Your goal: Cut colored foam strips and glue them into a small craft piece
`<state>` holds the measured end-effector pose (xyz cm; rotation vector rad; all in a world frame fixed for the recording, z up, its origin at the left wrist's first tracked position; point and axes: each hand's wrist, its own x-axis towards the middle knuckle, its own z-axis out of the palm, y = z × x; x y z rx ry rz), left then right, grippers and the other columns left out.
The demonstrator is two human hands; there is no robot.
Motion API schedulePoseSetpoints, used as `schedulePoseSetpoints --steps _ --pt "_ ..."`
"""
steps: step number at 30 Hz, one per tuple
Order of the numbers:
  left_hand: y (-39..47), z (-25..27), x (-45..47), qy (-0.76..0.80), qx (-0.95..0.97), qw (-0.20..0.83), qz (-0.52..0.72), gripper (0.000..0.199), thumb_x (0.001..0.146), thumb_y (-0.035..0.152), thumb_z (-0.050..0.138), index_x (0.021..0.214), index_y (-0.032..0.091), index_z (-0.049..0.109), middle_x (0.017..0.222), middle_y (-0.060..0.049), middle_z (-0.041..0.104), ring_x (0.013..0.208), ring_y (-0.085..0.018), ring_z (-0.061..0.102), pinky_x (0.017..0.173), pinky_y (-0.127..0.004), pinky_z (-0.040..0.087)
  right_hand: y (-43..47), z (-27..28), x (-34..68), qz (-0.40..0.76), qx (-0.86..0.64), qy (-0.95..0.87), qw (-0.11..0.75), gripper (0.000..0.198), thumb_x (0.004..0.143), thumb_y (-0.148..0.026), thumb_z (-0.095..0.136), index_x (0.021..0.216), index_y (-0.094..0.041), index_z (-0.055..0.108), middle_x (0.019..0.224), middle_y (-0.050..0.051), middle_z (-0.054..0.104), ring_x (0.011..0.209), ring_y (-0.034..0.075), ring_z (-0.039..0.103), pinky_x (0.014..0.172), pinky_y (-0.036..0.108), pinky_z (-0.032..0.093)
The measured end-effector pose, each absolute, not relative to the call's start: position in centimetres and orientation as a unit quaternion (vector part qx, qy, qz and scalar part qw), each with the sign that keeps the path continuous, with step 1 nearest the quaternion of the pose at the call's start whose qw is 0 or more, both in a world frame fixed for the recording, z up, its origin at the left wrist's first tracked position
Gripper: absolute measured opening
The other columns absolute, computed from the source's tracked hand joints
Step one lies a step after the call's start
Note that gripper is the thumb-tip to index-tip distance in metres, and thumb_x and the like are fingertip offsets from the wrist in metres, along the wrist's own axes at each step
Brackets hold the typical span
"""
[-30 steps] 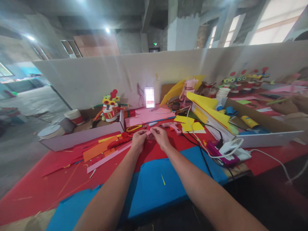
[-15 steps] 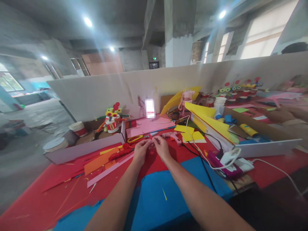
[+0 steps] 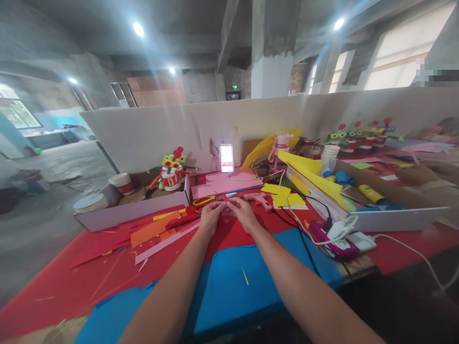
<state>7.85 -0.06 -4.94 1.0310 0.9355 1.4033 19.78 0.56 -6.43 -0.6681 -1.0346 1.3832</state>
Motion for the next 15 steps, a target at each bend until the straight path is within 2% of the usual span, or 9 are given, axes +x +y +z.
schedulePoseSetpoints --steps 7,12,15 --pt "-0.4 -4.6 8.2 0.399 0.456 0.531 0.593 0.035 0.048 0.036 0.085 0.07 0.013 0.07 0.058 -0.002 0.065 0.053 -0.012 0.057 0.055 -0.023 0.044 0.4 -6.6 20.1 0.55 -0.315 -0.449 0.63 0.035 0.058 -0.043 0.078 0.079 -0.02 0.062 0.071 0.0 0.068 0.065 0.017 0.066 0.07 0.034 0.055" --pt "-0.6 -4.8 7.8 0.415 0.497 0.471 0.598 0.028 0.054 0.035 0.081 0.059 0.014 0.063 0.052 0.002 0.057 0.048 -0.008 0.048 0.05 -0.021 0.038 0.6 -7.2 19.9 0.554 -0.348 -0.424 0.626 0.042 0.051 -0.045 0.08 0.076 -0.019 0.059 0.066 -0.002 0.064 0.062 0.016 0.063 0.066 0.032 0.054" --pt "-0.5 -5.2 7.3 0.423 0.504 0.45 0.604 0.027 0.056 0.034 0.079 0.06 0.014 0.062 0.053 0.002 0.057 0.049 -0.008 0.047 0.051 -0.02 0.037 0.9 -7.7 19.5 0.556 -0.344 -0.433 0.621 0.042 0.051 -0.047 0.08 0.073 -0.02 0.057 0.066 -0.003 0.063 0.064 0.015 0.063 0.067 0.031 0.054"
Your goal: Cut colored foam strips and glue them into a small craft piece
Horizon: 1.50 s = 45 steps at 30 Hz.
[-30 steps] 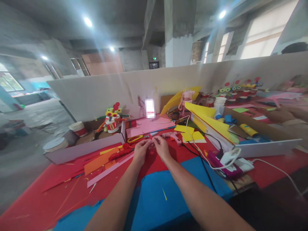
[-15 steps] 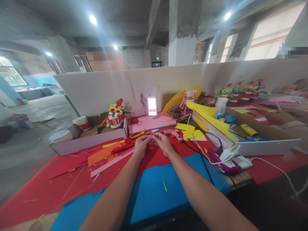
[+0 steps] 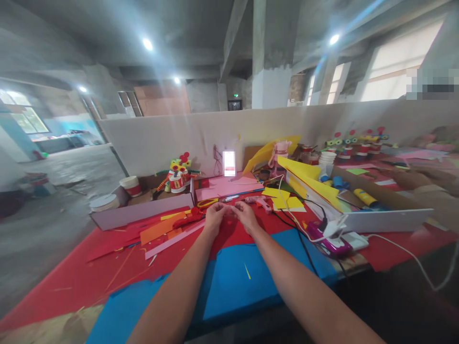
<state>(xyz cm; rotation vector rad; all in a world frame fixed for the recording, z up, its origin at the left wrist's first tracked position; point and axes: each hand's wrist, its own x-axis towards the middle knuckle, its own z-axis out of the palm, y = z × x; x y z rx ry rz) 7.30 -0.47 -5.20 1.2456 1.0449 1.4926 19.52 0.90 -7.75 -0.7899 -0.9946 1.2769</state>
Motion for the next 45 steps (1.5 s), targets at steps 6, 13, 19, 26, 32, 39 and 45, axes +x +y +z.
schedulePoseSetpoints --steps 6,13,19,26,32,39,45 --pt "0.2 -6.1 7.1 0.406 0.487 0.472 0.613 0.026 0.058 0.034 0.078 0.062 0.015 0.061 0.054 0.002 0.058 0.051 -0.01 0.05 0.052 -0.021 0.039 1.7 -8.3 19.2 0.52 -0.33 -0.47 0.632 0.039 0.058 -0.051 0.077 0.073 -0.02 0.058 0.068 -0.002 0.063 0.065 0.016 0.064 0.068 0.031 0.054" --pt "0.4 -6.1 6.9 0.409 0.471 0.473 0.622 0.031 0.059 0.039 0.08 0.063 0.014 0.063 0.054 0.001 0.058 0.049 -0.008 0.048 0.051 -0.02 0.036 2.3 -7.9 19.4 0.532 -0.337 -0.483 0.609 0.042 0.056 -0.052 0.079 0.072 -0.02 0.058 0.062 -0.001 0.065 0.061 0.018 0.065 0.065 0.033 0.055" --pt "0.6 -6.0 6.9 0.397 0.444 0.494 0.633 0.035 0.058 0.042 0.082 0.065 0.014 0.061 0.053 0.002 0.056 0.047 -0.008 0.048 0.046 -0.019 0.037 2.5 -7.8 18.9 0.552 -0.319 -0.463 0.615 0.04 0.056 -0.051 0.079 0.073 -0.021 0.058 0.065 -0.001 0.066 0.061 0.017 0.065 0.066 0.033 0.055" --pt "1.2 -5.9 10.0 0.388 0.402 0.559 0.613 0.04 0.052 0.04 0.085 0.069 0.014 0.061 0.054 0.002 0.059 0.043 -0.009 0.049 0.043 -0.021 0.04 2.8 -7.8 20.2 0.499 -0.356 -0.448 0.651 0.035 0.06 -0.051 0.074 0.068 -0.019 0.06 0.066 0.0 0.064 0.063 0.016 0.058 0.062 0.028 0.049" --pt "1.3 -6.7 10.6 0.376 0.428 0.513 0.642 0.034 0.055 0.036 0.084 0.071 0.015 0.062 0.061 0.0 0.065 0.053 -0.011 0.058 0.053 -0.022 0.045 3.0 -8.2 20.7 0.489 -0.376 -0.446 0.649 0.033 0.059 -0.049 0.073 0.069 -0.02 0.062 0.066 0.002 0.065 0.063 0.018 0.06 0.062 0.031 0.05" --pt "0.8 -6.4 9.7 0.369 0.459 0.547 0.595 0.032 0.057 0.037 0.083 0.069 0.014 0.065 0.06 -0.002 0.065 0.052 -0.012 0.059 0.053 -0.023 0.047 2.0 -8.5 21.1 0.566 -0.338 -0.434 0.614 0.041 0.054 -0.048 0.079 0.073 -0.02 0.057 0.068 -0.001 0.063 0.063 0.017 0.062 0.066 0.034 0.055" --pt "0.6 -6.2 9.7 0.395 0.461 0.533 0.589 0.031 0.056 0.038 0.083 0.062 0.014 0.064 0.053 -0.002 0.062 0.045 -0.012 0.056 0.044 -0.022 0.043 2.0 -8.5 21.9 0.544 -0.332 -0.493 0.592 0.04 0.054 -0.043 0.08 0.071 -0.021 0.05 0.066 -0.005 0.058 0.064 0.015 0.063 0.064 0.032 0.057"
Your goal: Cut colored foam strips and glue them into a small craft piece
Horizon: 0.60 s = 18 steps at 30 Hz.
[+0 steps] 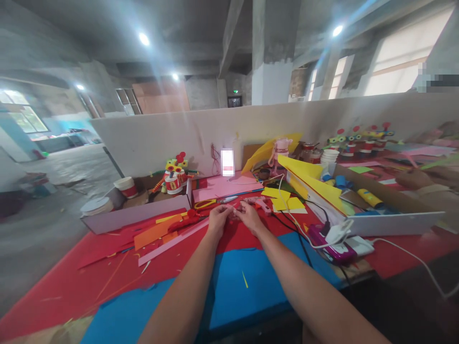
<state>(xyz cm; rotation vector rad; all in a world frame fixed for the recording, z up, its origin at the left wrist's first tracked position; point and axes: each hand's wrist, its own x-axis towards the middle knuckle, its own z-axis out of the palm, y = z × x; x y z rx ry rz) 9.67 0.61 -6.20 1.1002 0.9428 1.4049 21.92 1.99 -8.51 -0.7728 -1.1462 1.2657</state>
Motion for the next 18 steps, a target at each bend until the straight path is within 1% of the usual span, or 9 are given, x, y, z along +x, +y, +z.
schedulePoseSetpoints --steps 3,5,10,15,18 --pt "0.8 -6.4 9.8 0.394 0.464 0.521 0.598 0.031 0.055 0.037 0.083 0.061 0.014 0.063 0.052 -0.001 0.062 0.045 -0.012 0.055 0.045 -0.023 0.043 2.2 -8.4 22.2 0.506 -0.349 -0.53 0.584 0.034 0.059 -0.043 0.077 0.069 -0.022 0.051 0.064 -0.004 0.06 0.062 0.016 0.063 0.062 0.032 0.057" --pt "1.0 -6.7 9.8 0.395 0.464 0.515 0.602 0.03 0.055 0.036 0.083 0.061 0.015 0.063 0.052 -0.001 0.062 0.045 -0.012 0.056 0.046 -0.023 0.044 2.2 -8.4 22.3 0.493 -0.356 -0.54 0.582 0.033 0.06 -0.043 0.077 0.069 -0.022 0.053 0.063 -0.003 0.061 0.062 0.016 0.063 0.062 0.032 0.057" --pt "1.3 -7.1 9.6 0.414 0.468 0.499 0.6 0.03 0.058 0.038 0.08 0.062 0.015 0.062 0.05 0.0 0.061 0.042 -0.011 0.052 0.043 -0.021 0.04 2.2 -8.3 22.1 0.511 -0.349 -0.532 0.578 0.039 0.062 -0.051 0.075 0.068 -0.021 0.051 0.062 -0.003 0.061 0.06 0.017 0.064 0.061 0.033 0.057" --pt "1.6 -7.0 9.6 0.41 0.458 0.501 0.609 0.031 0.058 0.038 0.08 0.062 0.014 0.061 0.051 0.0 0.06 0.041 -0.01 0.051 0.043 -0.021 0.04 2.5 -8.2 21.7 0.526 -0.334 -0.516 0.588 0.043 0.059 -0.052 0.078 0.069 -0.022 0.048 0.064 -0.004 0.061 0.06 0.016 0.064 0.061 0.033 0.058" --pt "1.8 -7.1 9.6 0.403 0.452 0.508 0.613 0.032 0.056 0.038 0.082 0.065 0.014 0.062 0.054 -0.001 0.062 0.046 -0.011 0.056 0.047 -0.022 0.044 2.6 -8.3 21.7 0.524 -0.336 -0.519 0.586 0.042 0.057 -0.05 0.078 0.069 -0.021 0.05 0.062 -0.003 0.062 0.06 0.017 0.064 0.062 0.033 0.057"
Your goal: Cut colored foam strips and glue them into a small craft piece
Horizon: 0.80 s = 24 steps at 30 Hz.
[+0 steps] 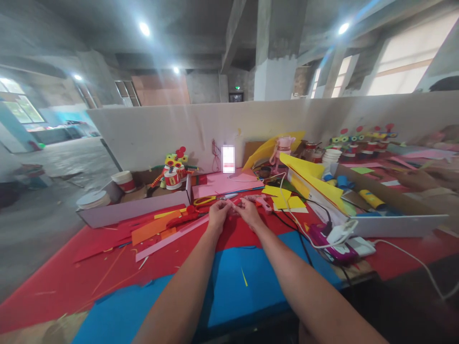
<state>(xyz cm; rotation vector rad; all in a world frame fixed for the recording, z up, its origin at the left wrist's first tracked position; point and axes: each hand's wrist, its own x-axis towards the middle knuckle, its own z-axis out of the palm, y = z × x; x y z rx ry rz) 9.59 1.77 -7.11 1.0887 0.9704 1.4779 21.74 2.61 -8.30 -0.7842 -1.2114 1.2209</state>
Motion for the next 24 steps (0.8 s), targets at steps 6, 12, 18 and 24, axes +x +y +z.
schedulePoseSetpoints --steps 6,12,18,24 --pt "1.9 -7.34 9.46 0.403 0.463 0.509 0.603 0.034 0.054 0.036 0.083 0.073 0.012 0.069 0.063 -0.004 0.067 0.055 -0.012 0.059 0.055 -0.023 0.047 2.59 -8.16 21.98 0.508 -0.351 -0.513 0.597 0.043 0.058 -0.052 0.077 0.063 -0.022 0.048 0.06 -0.002 0.063 0.059 0.018 0.064 0.06 0.033 0.057" --pt "1.72 -7.19 9.49 0.417 0.482 0.491 0.593 0.03 0.056 0.039 0.082 0.064 0.013 0.068 0.06 -0.003 0.066 0.053 -0.012 0.056 0.051 -0.022 0.042 2.51 -7.76 22.18 0.476 -0.352 -0.539 0.599 0.041 0.061 -0.055 0.074 0.06 -0.023 0.049 0.061 -0.002 0.063 0.062 0.018 0.063 0.063 0.032 0.056" --pt "1.82 -7.36 9.35 0.42 0.476 0.492 0.596 0.033 0.055 0.039 0.082 0.061 0.014 0.063 0.053 0.001 0.059 0.046 -0.009 0.05 0.046 -0.02 0.037 2.84 -8.32 22.16 0.468 -0.353 -0.542 0.602 0.036 0.063 -0.053 0.074 0.067 -0.024 0.053 0.065 -0.002 0.064 0.062 0.019 0.064 0.062 0.033 0.056" --pt "1.63 -7.19 9.5 0.417 0.47 0.504 0.593 0.032 0.057 0.039 0.082 0.063 0.014 0.063 0.055 0.0 0.06 0.047 -0.009 0.051 0.048 -0.021 0.039 2.7 -8.15 22.24 0.448 -0.347 -0.554 0.611 0.03 0.067 -0.046 0.072 0.066 -0.023 0.053 0.065 -0.002 0.063 0.065 0.019 0.065 0.066 0.033 0.056"
